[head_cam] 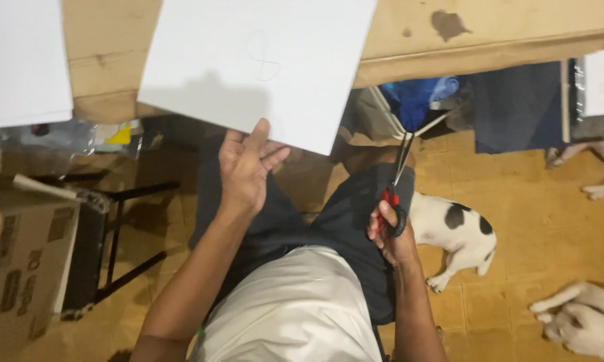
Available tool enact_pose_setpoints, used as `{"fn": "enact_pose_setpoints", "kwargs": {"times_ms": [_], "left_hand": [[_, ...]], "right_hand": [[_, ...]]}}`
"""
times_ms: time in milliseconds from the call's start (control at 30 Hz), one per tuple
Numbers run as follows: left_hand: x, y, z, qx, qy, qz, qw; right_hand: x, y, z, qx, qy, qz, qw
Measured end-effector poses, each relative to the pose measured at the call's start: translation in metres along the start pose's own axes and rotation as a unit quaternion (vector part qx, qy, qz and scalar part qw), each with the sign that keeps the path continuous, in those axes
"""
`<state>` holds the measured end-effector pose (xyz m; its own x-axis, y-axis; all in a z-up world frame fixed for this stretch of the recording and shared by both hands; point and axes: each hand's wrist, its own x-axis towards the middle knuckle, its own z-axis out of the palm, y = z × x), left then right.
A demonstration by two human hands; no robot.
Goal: The person sits at a wooden table and uses red-handled scissors to trim the edges of a white sheet of paper. After cutting, the person places the trimmed paper on a stack and picks up another sheet to fold it.
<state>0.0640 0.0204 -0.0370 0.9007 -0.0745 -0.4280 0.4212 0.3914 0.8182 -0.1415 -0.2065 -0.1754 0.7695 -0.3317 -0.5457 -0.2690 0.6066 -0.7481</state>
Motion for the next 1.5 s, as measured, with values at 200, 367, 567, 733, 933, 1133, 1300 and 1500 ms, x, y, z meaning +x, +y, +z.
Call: {"fn": "enact_pose_setpoints", "kwargs": {"times_ms": [200, 367, 567, 733, 933, 1133, 1300, 1500], "left_hand": [[-0.009, 0.001, 0.023, -0.012, -0.021, 0.021, 0.999], [0.020, 0.062, 0.002, 0.202, 0.000, 0.071, 0.977], [0.043, 0.069, -0.063, 0.194, 0.037, 0.069, 0.978], [0.017, 0.021, -0.068, 0.044, 0.040, -0.032, 0.998], [-0.003, 0.042, -0.021, 0.029, 0.020, -0.119, 0.992], [0.004, 0.026, -0.033, -0.024, -0.074, -0.076, 0.994], [0.003, 0.031, -0.035, 0.003, -0.105, -0.088, 0.991], [-0.008, 0.049, -0.035, 0.056, -0.111, -0.078, 0.989]], "right_hand": [[-0.011, 0.011, -0.015, 0.028, -0.034, -0.028, 0.999], [-0.029, 0.007, -0.005, 0.043, -0.186, -0.011, 0.982], [-0.049, -0.043, 0.056, 0.022, -0.264, -0.050, 0.963], [-0.048, -0.075, 0.088, -0.247, -0.148, -0.104, 0.952], [-0.038, -0.105, 0.099, -0.390, 0.007, -0.054, 0.919], [-0.041, -0.168, 0.132, -0.535, 0.062, -0.006, 0.843], [-0.029, -0.217, 0.153, -0.534, 0.059, -0.035, 0.842], [-0.003, -0.245, 0.156, -0.600, 0.091, -0.237, 0.759]]}}
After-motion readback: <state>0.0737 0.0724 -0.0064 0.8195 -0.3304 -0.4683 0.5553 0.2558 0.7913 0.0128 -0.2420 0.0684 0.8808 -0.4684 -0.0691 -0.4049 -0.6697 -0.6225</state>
